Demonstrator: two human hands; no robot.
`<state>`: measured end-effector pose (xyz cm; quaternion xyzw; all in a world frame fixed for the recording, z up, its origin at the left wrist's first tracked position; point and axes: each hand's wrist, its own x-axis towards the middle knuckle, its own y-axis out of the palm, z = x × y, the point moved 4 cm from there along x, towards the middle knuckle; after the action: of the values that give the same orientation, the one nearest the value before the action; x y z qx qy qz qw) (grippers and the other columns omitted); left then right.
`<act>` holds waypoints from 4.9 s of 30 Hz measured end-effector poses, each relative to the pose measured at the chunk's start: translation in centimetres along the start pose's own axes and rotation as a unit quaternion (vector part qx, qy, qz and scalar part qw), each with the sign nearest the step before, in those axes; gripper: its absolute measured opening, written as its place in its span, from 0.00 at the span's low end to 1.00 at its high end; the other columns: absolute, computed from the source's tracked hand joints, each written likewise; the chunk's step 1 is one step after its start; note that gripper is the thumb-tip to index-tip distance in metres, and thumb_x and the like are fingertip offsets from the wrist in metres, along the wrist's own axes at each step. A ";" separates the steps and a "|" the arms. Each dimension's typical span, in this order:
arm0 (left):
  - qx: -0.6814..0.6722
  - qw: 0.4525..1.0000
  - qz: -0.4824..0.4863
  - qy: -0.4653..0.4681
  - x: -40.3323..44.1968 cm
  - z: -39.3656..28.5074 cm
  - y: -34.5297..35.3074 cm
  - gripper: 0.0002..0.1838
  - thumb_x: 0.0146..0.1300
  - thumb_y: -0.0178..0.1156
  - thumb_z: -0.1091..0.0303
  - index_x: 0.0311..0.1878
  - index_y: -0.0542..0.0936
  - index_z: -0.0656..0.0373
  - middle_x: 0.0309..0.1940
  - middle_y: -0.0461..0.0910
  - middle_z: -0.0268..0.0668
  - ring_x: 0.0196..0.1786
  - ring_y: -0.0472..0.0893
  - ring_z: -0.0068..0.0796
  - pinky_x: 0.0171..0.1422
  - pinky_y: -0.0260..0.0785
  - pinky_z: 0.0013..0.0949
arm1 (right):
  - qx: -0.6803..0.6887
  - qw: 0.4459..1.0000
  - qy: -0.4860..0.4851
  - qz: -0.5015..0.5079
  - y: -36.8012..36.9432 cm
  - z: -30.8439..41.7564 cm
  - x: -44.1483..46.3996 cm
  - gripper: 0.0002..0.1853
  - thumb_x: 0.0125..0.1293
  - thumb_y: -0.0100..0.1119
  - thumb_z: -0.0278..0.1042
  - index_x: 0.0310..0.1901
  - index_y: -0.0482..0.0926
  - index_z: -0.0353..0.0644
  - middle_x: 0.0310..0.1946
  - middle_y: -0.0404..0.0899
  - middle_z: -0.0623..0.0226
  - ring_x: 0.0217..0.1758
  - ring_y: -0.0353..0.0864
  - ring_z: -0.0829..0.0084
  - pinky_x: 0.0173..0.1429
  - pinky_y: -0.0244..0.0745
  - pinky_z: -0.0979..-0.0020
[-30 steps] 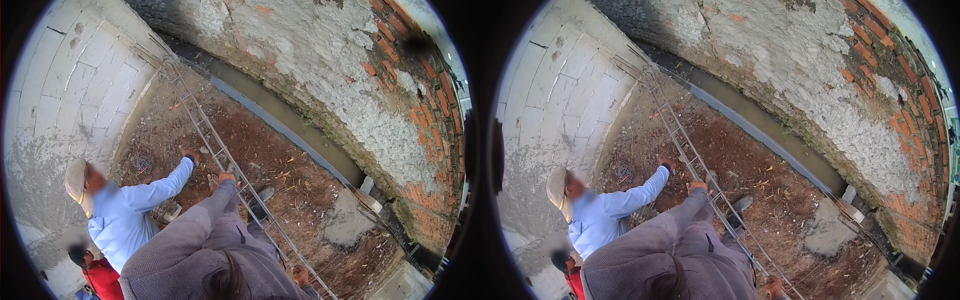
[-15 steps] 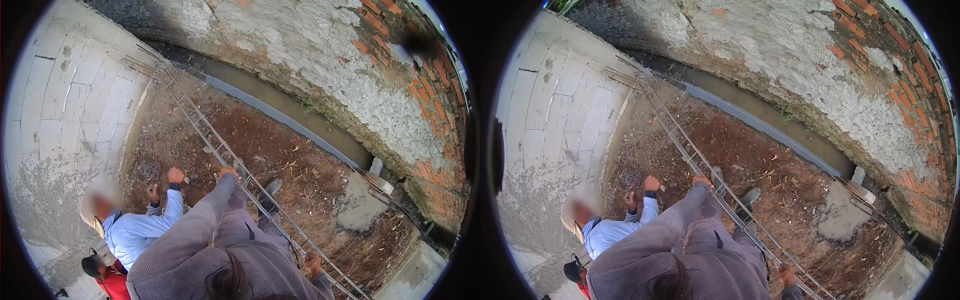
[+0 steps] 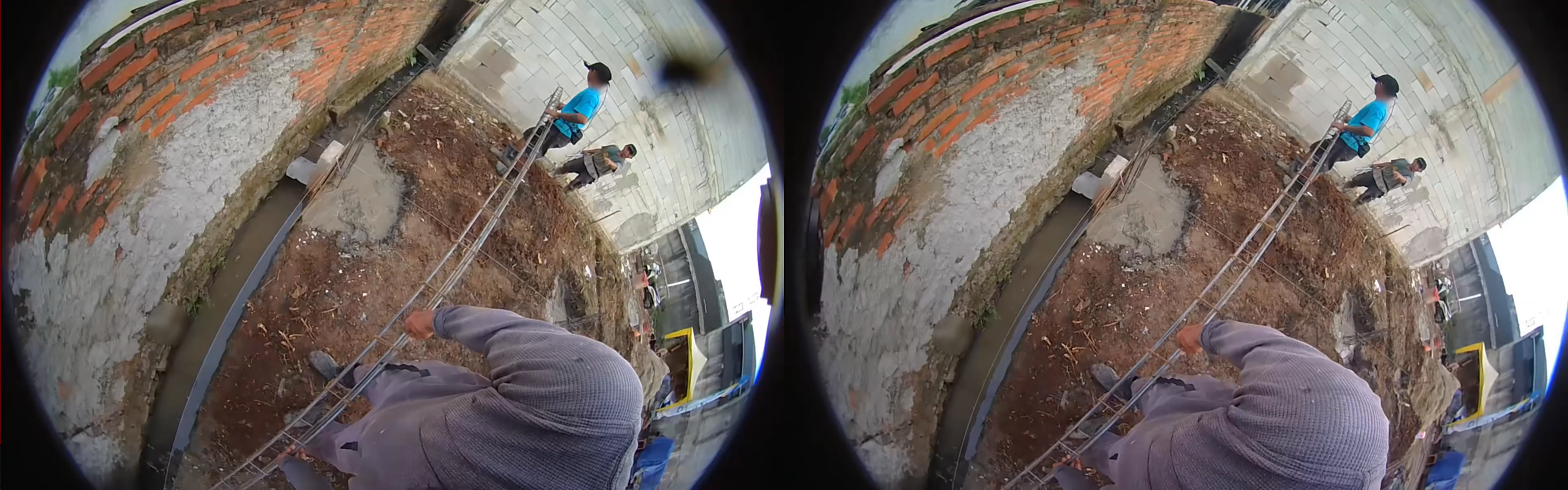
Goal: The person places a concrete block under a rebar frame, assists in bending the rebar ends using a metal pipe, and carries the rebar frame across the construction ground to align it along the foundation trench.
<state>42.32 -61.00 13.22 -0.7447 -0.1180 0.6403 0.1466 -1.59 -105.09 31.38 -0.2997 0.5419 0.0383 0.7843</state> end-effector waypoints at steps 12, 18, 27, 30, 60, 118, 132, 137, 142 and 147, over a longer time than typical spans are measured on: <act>0.030 0.998 0.058 -0.014 -0.2 -1.5 -0.3 0.21 0.74 0.37 0.51 0.31 0.68 0.56 0.29 0.76 0.38 0.40 0.77 0.40 0.48 0.74 0.52 | 0.019 1.000 0.003 -0.020 -0.1 3.3 -2.0 0.10 0.62 0.59 0.37 0.36 0.82 0.38 0.28 0.80 0.53 0.32 0.77 0.54 0.38 0.71 0.53; 0.026 0.997 0.077 -0.018 0.0 -1.9 -0.6 0.20 0.74 0.37 0.51 0.31 0.67 0.56 0.30 0.76 0.38 0.41 0.78 0.40 0.48 0.74 0.53 | 0.134 0.988 -0.077 -0.026 0.7 1.4 -0.2 0.09 0.61 0.60 0.37 0.34 0.82 0.40 0.26 0.79 0.55 0.28 0.75 0.57 0.35 0.70 0.55; 0.026 0.994 0.103 -0.020 0.7 -3.6 1.5 0.19 0.74 0.36 0.53 0.32 0.67 0.55 0.31 0.77 0.38 0.42 0.78 0.41 0.49 0.74 0.54 | 0.032 0.998 -0.061 -0.009 1.1 -1.1 4.9 0.12 0.61 0.59 0.42 0.37 0.82 0.41 0.31 0.83 0.55 0.34 0.81 0.52 0.37 0.74 0.52; -0.004 0.996 0.084 0.004 -0.3 -4.4 2.3 0.19 0.74 0.36 0.53 0.32 0.67 0.55 0.33 0.77 0.38 0.44 0.78 0.41 0.49 0.73 0.55 | -0.066 0.989 -0.104 -0.086 -1.7 2.0 3.9 0.12 0.56 0.61 0.41 0.35 0.81 0.41 0.29 0.82 0.56 0.29 0.79 0.53 0.34 0.73 0.53; 0.644 0.219 0.300 0.669 -47.1 1.0 54.0 0.39 0.63 0.56 0.53 0.76 0.52 0.42 0.51 0.80 0.53 0.55 0.79 0.51 0.65 0.67 0.43 | 0.041 0.998 0.003 -0.045 -3.4 2.4 4.8 0.13 0.54 0.59 0.40 0.33 0.84 0.39 0.31 0.84 0.52 0.38 0.82 0.51 0.44 0.76 0.54; 0.836 0.419 0.239 0.262 -6.5 12.8 42.0 0.53 0.57 0.41 0.21 0.71 0.64 0.57 0.71 0.62 0.49 0.72 0.62 0.50 0.77 0.53 0.45 | -0.025 0.996 -0.031 0.079 -1.2 -4.1 25.4 0.17 0.58 0.56 0.33 0.49 0.82 0.44 0.43 0.83 0.57 0.50 0.81 0.53 0.52 0.77 0.55; 0.818 0.437 0.273 0.255 -2.5 13.2 42.8 0.44 0.63 0.40 0.26 0.73 0.63 0.50 0.74 0.58 0.40 0.75 0.58 0.45 0.77 0.45 0.56 | 0.110 0.973 -0.033 -0.198 1.9 -4.3 15.9 0.22 0.59 0.58 0.37 0.53 0.77 0.32 0.49 0.79 0.42 0.54 0.77 0.44 0.61 0.71 0.56; 0.794 0.458 0.270 0.295 -2.9 12.0 42.8 0.38 0.64 0.49 0.33 0.65 0.73 0.56 0.66 0.71 0.43 0.68 0.69 0.46 0.72 0.56 0.53 | 0.109 0.989 0.033 -0.097 7.9 -5.3 13.7 0.29 0.65 0.58 0.46 0.59 0.72 0.29 0.52 0.76 0.37 0.57 0.76 0.44 0.62 0.69 0.57; 0.788 0.463 0.272 0.301 -1.5 12.3 43.4 0.37 0.63 0.51 0.34 0.62 0.75 0.56 0.64 0.73 0.43 0.66 0.72 0.47 0.72 0.57 0.54 | 0.099 0.985 0.054 -0.134 8.2 0.4 13.9 0.36 0.66 0.56 0.51 0.63 0.65 0.24 0.58 0.70 0.33 0.63 0.70 0.41 0.68 0.64 0.57; 0.780 0.480 0.273 0.295 -1.7 11.7 43.3 0.36 0.61 0.54 0.35 0.60 0.77 0.56 0.62 0.75 0.43 0.65 0.73 0.45 0.70 0.59 0.53 | 0.029 0.990 0.112 -0.075 5.1 3.5 15.3 0.47 0.64 0.51 0.63 0.71 0.52 0.30 0.70 0.55 0.39 0.74 0.54 0.44 0.77 0.47 0.53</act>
<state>30.00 -101.03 -2.78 -0.4641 0.6891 0.2202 0.5112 5.67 -103.19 16.66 -0.3190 0.6034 -0.0697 0.7275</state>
